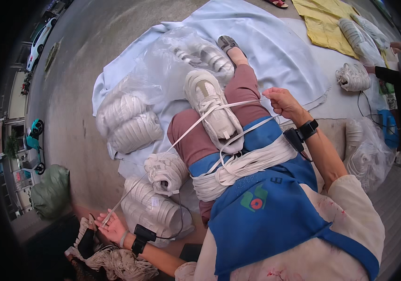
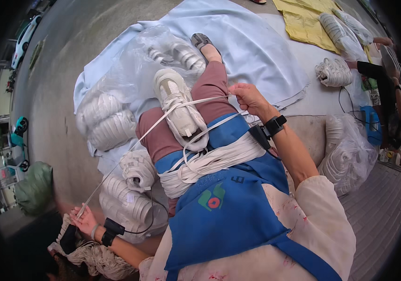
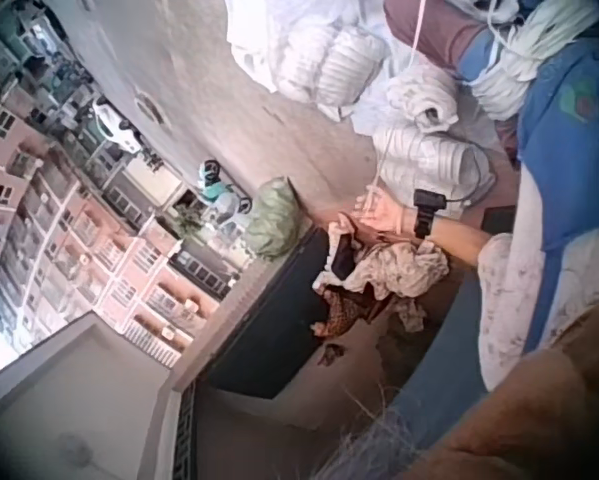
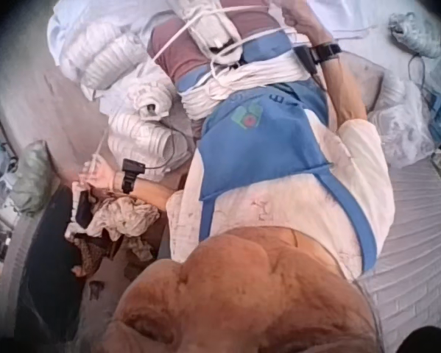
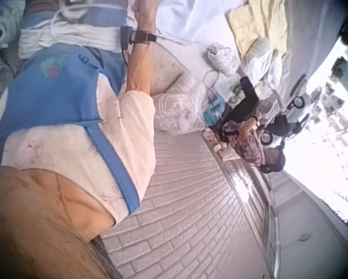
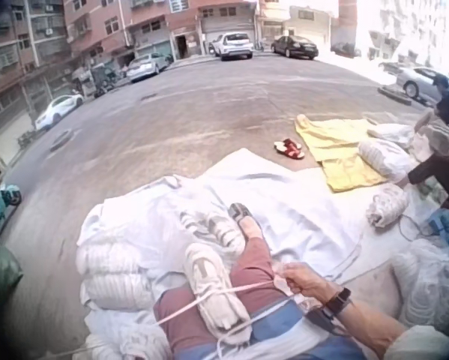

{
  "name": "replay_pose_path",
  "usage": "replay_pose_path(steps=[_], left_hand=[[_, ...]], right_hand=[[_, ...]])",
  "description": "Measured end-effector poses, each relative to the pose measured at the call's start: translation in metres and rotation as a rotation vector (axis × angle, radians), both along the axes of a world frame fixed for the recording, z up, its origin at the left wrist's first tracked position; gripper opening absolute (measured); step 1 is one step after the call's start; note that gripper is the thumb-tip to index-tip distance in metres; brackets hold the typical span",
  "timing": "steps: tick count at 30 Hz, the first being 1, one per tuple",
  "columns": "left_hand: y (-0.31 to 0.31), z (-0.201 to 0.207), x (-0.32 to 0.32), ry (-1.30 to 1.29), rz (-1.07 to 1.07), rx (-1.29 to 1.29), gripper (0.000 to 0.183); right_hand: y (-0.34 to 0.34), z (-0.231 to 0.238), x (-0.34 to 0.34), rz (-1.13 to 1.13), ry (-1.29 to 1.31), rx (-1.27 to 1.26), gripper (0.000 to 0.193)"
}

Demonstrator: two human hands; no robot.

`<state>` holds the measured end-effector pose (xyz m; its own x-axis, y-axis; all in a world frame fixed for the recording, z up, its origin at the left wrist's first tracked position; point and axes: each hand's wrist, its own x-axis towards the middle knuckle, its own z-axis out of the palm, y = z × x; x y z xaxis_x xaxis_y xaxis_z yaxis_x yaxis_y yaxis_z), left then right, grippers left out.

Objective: Lacing white sneakers while sitting outdoors in a group.

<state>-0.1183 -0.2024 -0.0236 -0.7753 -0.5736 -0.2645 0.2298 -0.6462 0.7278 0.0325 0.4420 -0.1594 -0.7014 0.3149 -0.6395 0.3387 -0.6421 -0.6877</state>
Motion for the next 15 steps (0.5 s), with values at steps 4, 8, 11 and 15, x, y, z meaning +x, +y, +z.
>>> replay_pose_path(steps=[4, 8, 11, 15], left_hand=[[0.02, -0.005, 0.007, -0.1, -0.179, -0.185, 0.031], [0.108, -0.029, -0.011, 0.012, -0.706, -0.589, 0.026], [0.242, -0.034, 0.002, -0.157, -0.947, -0.875, 0.019], [0.349, -0.037, 0.008, -0.092, -1.328, -1.216, 0.021]], right_hand=[[-0.003, -0.012, -0.008, 0.284, -0.145, 0.7, 0.013], [-0.023, 0.019, -0.026, 0.307, -0.089, 1.19, 0.019], [-0.059, 0.065, -0.046, 0.351, 0.084, 0.991, 0.02], [-0.084, 0.055, -0.054, 0.53, 0.332, 1.267, 0.024]])
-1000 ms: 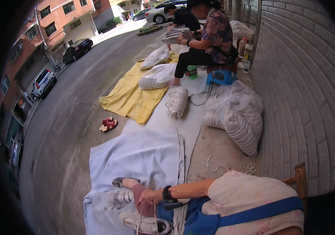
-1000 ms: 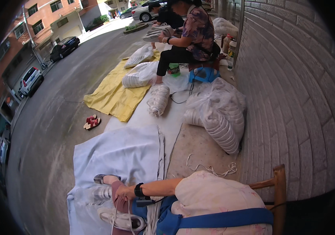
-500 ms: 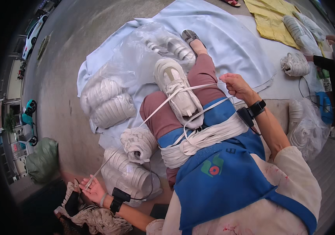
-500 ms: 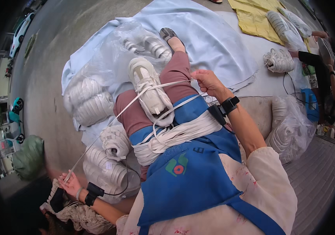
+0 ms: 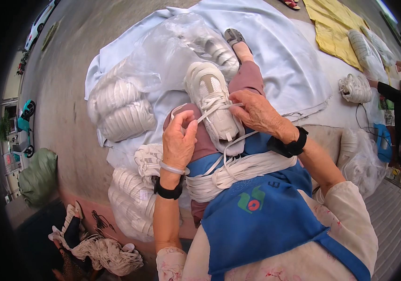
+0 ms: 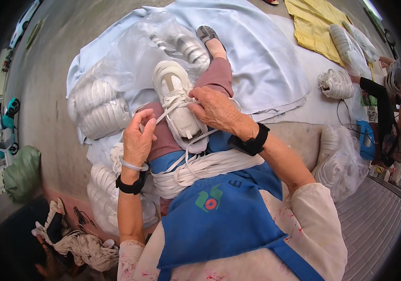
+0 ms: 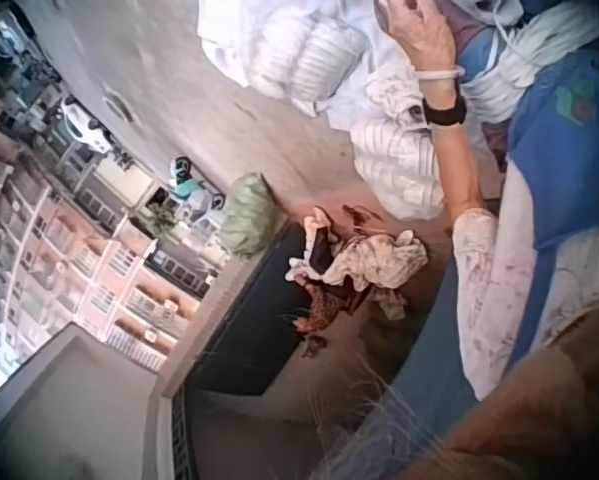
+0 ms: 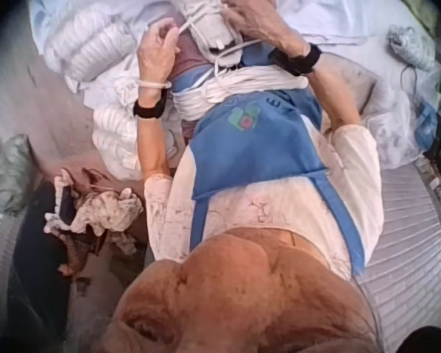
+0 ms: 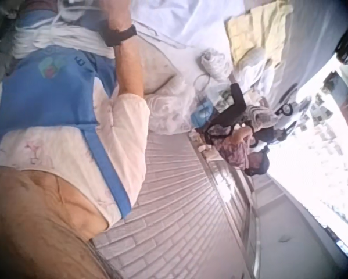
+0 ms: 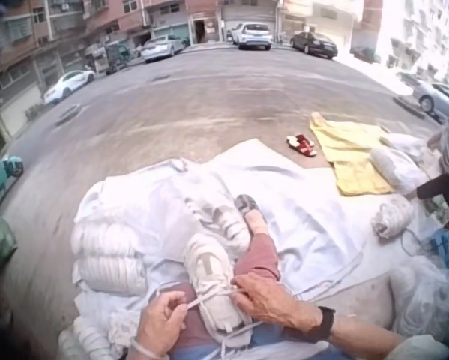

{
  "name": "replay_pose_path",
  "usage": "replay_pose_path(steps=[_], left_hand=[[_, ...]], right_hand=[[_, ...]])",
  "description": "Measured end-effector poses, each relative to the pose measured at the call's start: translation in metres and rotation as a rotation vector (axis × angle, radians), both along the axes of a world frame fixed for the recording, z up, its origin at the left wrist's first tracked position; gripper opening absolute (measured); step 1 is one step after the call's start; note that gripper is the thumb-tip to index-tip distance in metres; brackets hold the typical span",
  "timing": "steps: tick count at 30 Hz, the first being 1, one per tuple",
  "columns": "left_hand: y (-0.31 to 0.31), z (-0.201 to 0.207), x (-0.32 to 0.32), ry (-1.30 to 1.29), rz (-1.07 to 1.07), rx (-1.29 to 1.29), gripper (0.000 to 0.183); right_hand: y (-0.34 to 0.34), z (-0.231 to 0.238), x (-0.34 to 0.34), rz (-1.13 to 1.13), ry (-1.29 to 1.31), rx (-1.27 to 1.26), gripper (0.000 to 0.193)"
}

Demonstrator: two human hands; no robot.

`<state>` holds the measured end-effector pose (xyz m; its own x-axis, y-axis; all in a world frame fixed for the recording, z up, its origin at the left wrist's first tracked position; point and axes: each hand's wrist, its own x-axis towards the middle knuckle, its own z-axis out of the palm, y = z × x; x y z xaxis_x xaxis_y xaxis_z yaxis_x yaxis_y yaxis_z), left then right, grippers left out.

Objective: Lacing white sneakers while sitting outdoors in a group.

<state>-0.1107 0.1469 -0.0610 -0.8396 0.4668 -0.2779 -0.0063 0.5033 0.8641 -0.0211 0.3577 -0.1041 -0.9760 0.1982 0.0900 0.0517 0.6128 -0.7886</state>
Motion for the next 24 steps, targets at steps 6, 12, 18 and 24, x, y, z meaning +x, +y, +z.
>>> replay_pose_path(steps=[6, 12, 18, 24], left_hand=[[0.032, -0.034, -0.013, 0.652, -0.21, -0.23, 0.019], [0.042, -0.03, -0.008, 0.714, -0.29, -0.259, 0.019], [0.05, -0.027, -0.002, 0.727, -0.179, -0.209, 0.016], [0.045, -0.034, -0.012, 0.864, -0.3, -0.289, 0.014]], right_hand=[[-0.015, 0.008, 0.008, 0.05, -0.031, 0.15, 0.021], [-0.02, 0.007, 0.006, 0.05, 0.022, 0.278, 0.017], [-0.019, -0.001, 0.008, 0.076, 0.053, 0.265, 0.014], [-0.019, -0.002, 0.008, 0.074, 0.076, 0.278, 0.014]])
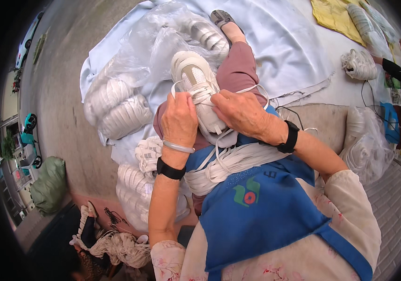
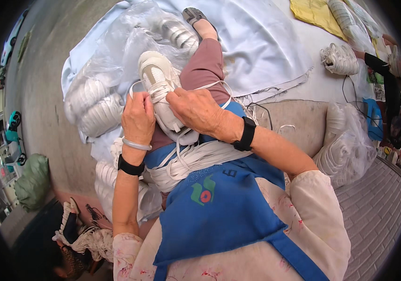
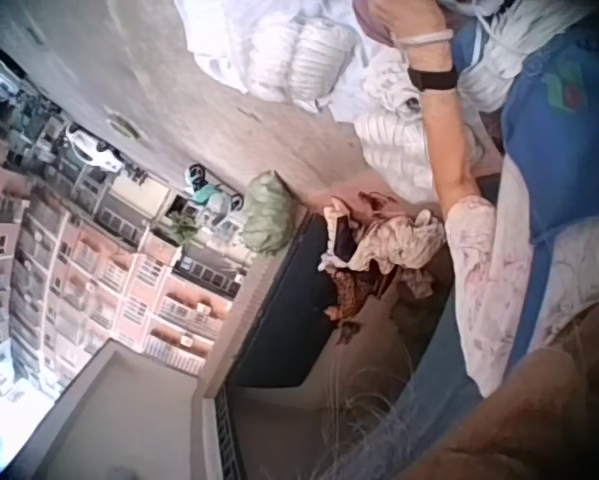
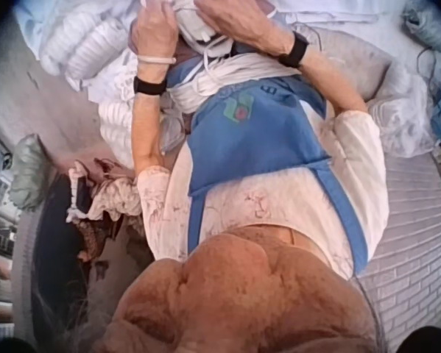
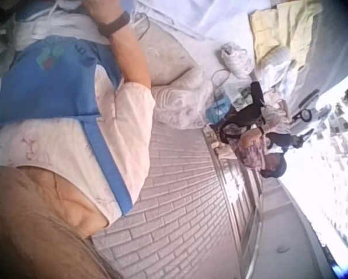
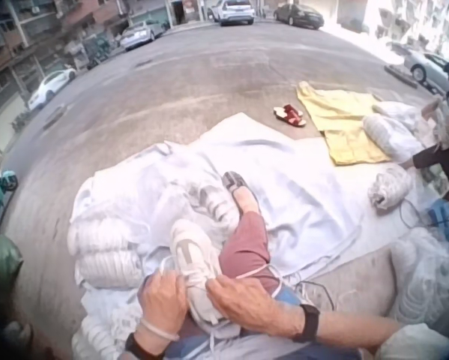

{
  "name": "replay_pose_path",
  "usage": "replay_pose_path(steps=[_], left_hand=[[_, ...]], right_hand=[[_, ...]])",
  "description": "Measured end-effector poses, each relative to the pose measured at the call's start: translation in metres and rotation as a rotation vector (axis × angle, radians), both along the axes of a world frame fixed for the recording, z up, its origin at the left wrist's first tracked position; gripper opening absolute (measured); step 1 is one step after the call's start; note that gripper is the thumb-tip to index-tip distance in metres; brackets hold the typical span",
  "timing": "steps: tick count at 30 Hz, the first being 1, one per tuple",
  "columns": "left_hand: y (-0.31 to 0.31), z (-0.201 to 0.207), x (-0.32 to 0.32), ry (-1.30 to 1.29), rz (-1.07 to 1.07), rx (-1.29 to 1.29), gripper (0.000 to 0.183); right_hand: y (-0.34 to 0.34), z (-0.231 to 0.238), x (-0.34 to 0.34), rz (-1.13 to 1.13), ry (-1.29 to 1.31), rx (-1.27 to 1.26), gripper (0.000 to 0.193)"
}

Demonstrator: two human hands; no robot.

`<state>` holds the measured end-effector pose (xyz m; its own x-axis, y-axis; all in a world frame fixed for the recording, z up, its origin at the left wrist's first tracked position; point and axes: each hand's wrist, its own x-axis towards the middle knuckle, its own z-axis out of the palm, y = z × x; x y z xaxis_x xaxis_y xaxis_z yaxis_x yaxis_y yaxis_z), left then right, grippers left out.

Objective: Lacing white sneakers while sitting outdoors in a group.

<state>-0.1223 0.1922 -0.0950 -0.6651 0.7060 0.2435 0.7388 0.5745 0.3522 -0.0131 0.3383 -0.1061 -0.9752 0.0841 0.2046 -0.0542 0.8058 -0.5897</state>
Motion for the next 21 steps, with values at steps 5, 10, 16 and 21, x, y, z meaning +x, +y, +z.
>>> replay_pose_path(steps=[5, 10, 16, 21], left_hand=[[-0.008, -0.003, -0.021, -0.777, 0.117, 0.2, 0.014], [-0.008, -0.002, -0.019, -1.397, 0.318, 0.308, 0.02], [-0.001, 0.001, -0.021, -1.35, 0.308, 0.295, 0.023], [-0.001, 0.0, -0.022, -1.436, 0.374, 0.365, 0.024]], right_hand=[[0.002, 0.0, 0.0, 0.018, 0.008, -0.05, 0.013], [0.008, 0.009, 0.0, 0.025, -0.086, -0.231, 0.015], [0.011, 0.01, -0.001, 0.051, -0.107, -0.307, 0.016], [0.017, 0.016, -0.003, 0.037, -0.148, -0.311, 0.014]])
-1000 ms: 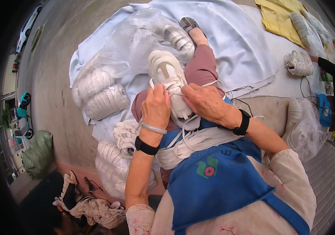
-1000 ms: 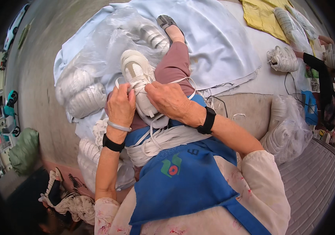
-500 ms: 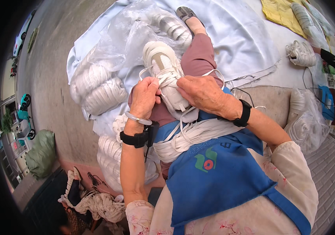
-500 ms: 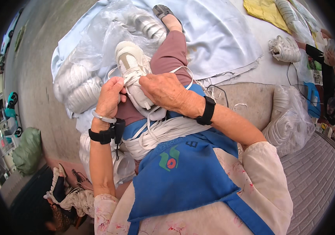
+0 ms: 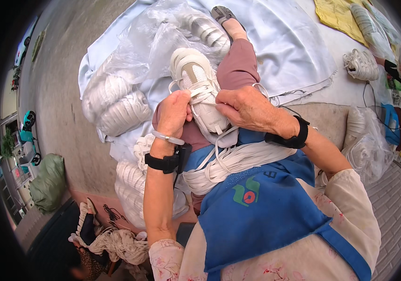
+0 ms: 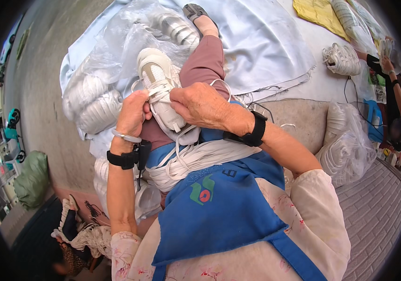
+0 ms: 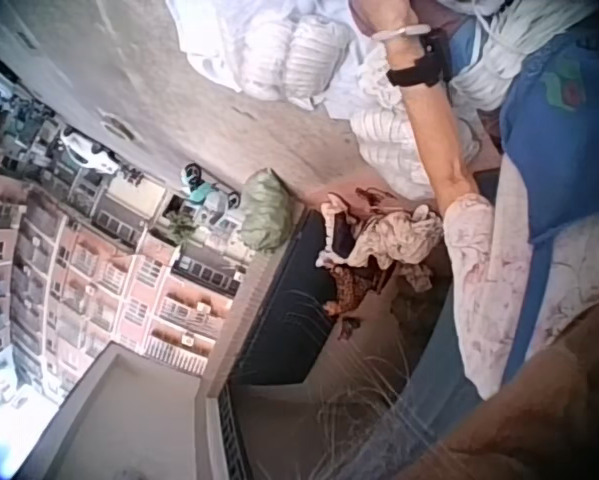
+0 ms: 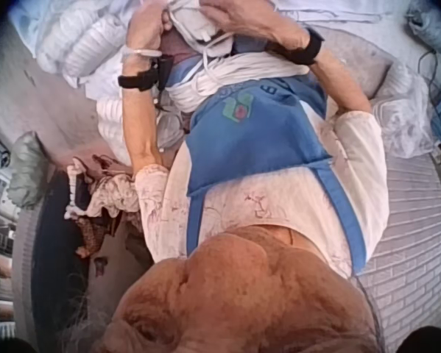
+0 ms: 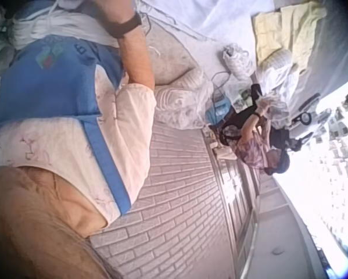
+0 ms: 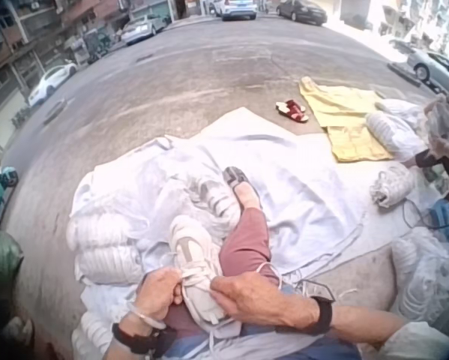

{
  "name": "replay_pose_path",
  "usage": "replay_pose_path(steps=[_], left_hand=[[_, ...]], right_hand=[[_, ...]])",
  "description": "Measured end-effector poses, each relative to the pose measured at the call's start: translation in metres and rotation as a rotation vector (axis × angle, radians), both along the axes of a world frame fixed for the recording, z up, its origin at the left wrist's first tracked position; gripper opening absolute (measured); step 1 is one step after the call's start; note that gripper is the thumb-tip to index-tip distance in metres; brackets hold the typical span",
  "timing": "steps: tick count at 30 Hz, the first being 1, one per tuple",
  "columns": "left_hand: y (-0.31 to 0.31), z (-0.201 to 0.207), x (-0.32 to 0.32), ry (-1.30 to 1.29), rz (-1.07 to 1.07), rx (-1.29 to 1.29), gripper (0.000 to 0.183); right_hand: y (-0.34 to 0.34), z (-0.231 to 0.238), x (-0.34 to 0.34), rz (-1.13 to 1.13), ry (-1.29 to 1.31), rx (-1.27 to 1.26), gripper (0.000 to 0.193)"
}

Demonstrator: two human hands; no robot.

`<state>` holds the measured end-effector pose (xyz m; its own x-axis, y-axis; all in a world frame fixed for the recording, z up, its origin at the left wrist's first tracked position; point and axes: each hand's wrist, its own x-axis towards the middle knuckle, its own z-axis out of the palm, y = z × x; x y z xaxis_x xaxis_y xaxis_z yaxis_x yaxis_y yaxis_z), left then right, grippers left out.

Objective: Lacing white sneakers while sitting outdoors in a group.

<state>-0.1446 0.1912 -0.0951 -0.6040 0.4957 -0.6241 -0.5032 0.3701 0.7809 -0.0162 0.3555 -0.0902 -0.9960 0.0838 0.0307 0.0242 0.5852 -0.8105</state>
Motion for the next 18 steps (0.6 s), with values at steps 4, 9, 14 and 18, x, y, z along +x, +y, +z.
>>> replay_pose_path(steps=[4, 9, 14, 18], left_hand=[[0.0, 0.0, -0.001, 0.091, -0.138, -0.055, 0.025], [0.0, -0.02, -0.001, 0.686, -0.306, -0.099, 0.025], [0.018, -0.013, -0.008, 0.563, -0.299, -0.035, 0.024], [0.031, 0.009, -0.004, 0.133, -0.082, -0.129, 0.023]], right_hand=[[0.007, 0.001, -0.003, 0.026, -0.028, -0.016, 0.012], [0.001, -0.004, -0.001, -0.013, -0.016, -0.059, 0.012], [-0.008, -0.011, -0.001, -0.002, 0.015, -0.022, 0.016], [-0.007, -0.014, -0.001, -0.015, -0.004, -0.04, 0.018]])
